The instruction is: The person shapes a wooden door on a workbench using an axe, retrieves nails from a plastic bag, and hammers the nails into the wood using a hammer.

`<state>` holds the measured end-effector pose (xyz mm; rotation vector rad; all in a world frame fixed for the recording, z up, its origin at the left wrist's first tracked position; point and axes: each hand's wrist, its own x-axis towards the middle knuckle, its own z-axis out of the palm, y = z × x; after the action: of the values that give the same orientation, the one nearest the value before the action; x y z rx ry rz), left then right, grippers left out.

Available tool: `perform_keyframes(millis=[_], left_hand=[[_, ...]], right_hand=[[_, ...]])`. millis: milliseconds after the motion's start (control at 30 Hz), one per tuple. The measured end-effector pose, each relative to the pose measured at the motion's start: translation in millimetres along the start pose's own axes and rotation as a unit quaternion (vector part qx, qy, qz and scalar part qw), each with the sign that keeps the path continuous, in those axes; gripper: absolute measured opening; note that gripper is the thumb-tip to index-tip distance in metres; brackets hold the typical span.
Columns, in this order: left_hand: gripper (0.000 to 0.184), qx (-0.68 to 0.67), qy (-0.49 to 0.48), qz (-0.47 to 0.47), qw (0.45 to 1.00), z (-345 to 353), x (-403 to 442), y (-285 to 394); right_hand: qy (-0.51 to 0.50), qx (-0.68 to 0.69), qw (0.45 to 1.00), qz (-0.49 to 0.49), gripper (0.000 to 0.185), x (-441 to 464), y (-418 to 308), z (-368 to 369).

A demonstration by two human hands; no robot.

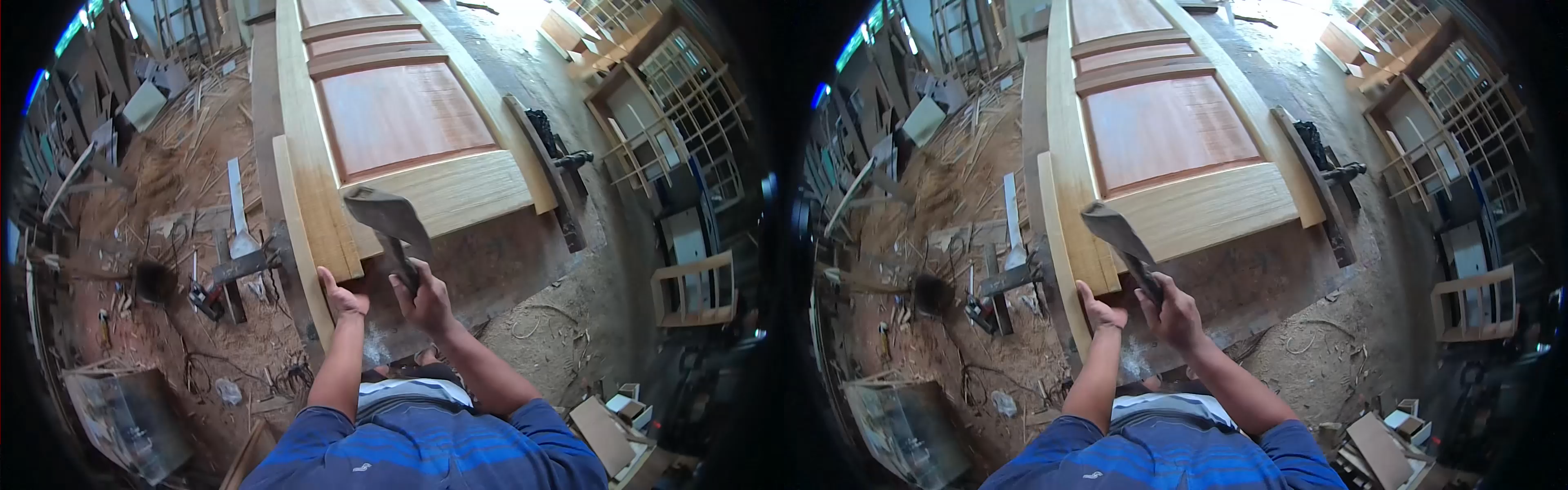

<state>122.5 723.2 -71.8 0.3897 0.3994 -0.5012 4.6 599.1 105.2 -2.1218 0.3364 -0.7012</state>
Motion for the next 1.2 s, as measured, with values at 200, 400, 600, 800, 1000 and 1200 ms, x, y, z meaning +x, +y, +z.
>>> perform_keyframes(millis=[200, 400, 600, 800, 1000, 1200], left_hand=[[0.092, 0.06, 0.09, 0.042, 0.993, 5, -2, -3], [0.1, 0.019, 0.039, 0.024, 0.999, -14, 13, -4], [0.09, 0.009, 0.063, 0.04, 0.997, 5, 3, -1], [0.087, 0.011, 0.054, 0.044, 0.998, 18, -4, 0], [0.086, -0.014, 0.047, 0.039, 0.998, -15, 17, -7], [0.083, 0.012, 0.05, 0.042, 0.998, 29, -1, 1]], right_hand=[[-0.245, -0.222, 0.926, 0.182, 0.045, -24, 61, 24], [-0.123, -0.11, 0.984, 0.068, 0.038, -6, 10, 4], [-0.153, -0.179, 0.964, 0.122, 0.042, -34, 50, 25], [-0.229, -0.228, 0.931, 0.168, 0.038, -33, 47, 18], [-0.043, -0.06, 0.996, 0.057, 0.044, -46, 35, 14], [-0.248, -0.265, 0.911, 0.194, 0.037, -28, 35, 0]])
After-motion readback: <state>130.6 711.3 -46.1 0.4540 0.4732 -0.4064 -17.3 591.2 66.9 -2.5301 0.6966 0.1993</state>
